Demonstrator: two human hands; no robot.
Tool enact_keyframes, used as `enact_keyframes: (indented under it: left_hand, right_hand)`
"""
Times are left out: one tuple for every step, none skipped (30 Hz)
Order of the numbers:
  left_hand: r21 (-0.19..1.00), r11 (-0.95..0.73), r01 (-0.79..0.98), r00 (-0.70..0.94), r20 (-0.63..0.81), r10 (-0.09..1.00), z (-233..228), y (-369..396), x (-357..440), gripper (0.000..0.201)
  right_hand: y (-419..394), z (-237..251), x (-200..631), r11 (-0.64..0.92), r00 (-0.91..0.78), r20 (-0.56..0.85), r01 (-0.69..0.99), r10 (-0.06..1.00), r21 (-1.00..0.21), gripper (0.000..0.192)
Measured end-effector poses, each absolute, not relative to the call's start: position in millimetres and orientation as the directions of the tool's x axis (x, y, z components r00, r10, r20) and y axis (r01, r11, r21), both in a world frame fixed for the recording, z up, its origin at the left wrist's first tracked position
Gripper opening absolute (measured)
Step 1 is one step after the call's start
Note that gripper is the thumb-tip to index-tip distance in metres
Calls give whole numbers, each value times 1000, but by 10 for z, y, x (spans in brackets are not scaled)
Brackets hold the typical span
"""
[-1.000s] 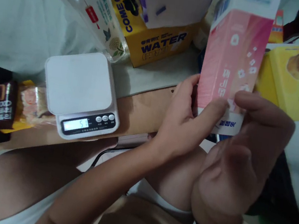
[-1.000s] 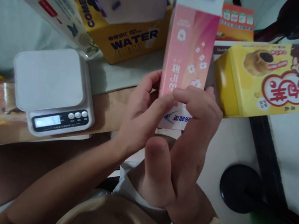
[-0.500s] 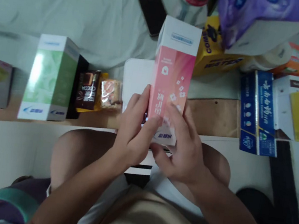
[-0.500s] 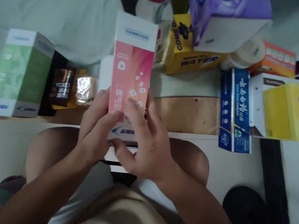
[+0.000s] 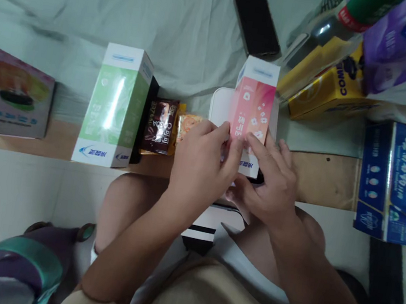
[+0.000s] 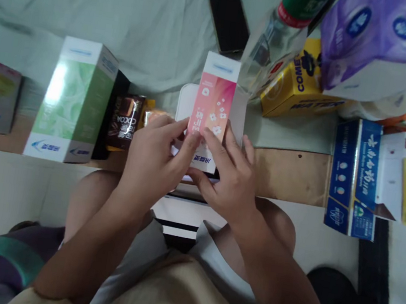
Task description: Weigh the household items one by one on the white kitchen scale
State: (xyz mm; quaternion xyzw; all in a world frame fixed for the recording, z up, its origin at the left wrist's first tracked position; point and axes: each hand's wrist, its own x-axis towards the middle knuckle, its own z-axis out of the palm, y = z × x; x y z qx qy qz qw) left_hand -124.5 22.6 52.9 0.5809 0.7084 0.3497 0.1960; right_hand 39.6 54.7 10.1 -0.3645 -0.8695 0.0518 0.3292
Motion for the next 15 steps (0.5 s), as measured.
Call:
enact_keyframes:
  left_hand:
    - [722,98,685,-252,109,962,523,241,-1249,38]
    - [726,107,680,-259,101,961,516,256,-1259,40]
    - [737,105,668,-269,108,957,510,271,-1276,41]
    - [756,87,649,-281,131,951,505,285,-1304,41]
    - [781,56,622,-296,169,940,502,298,-1342,40]
    - [808,9,589,-309,216,926,502,309,-1391,40]
    - [832,-46,552,-317,261,912,505,318,-1450,40]
    - [850,-100,517,-315,297,901,511,322,-1515,41]
    - [858,-147,491,-302,326,896,518,321,-1583,40]
    - [857,-187,481,-275,350,896,524,314,-1653,38]
    - [842,-222,491,-239,375,896,528,299,-1719,34]
    - [818,-250,517,-201,400,894,525,279,-1779,29]
    - [790,-272,549,-166,423,891,513,254,-1829,24]
    - [760,-296,578,-137,448,883,493,226,-1868,20]
    - [734,-315,602,-122,475,872,465,199,-1892,19]
  right_hand:
    - [554,101,402,723,-520,521,605,677,-334,49]
    - [560,107,411,717,-525,505,608,685,-341,48]
    - [566,118,424,712,-529,490,608,694,-351,49]
    - [572,134,442,703,-528,474,608,705,-369,51]
    - [579,154,465,692,-520,463,605,717,-393,53]
    - [589,175,492,681,-508,457,598,730,-422,55]
    - [601,195,521,672,-489,464,586,739,-453,56]
    - [614,212,552,666,-463,481,568,744,-483,56]
    - [628,223,581,663,-436,502,548,747,-510,55]
    - [642,228,606,664,-413,523,531,745,-527,53]
    - [655,227,625,670,-395,546,515,739,-535,51]
    - [666,220,638,677,-378,567,503,732,-538,49]
    - [676,209,644,683,-365,585,496,724,-535,47]
    - [685,195,643,688,-357,598,497,718,-529,46]
    - [694,179,636,693,-347,612,498,710,-521,44]
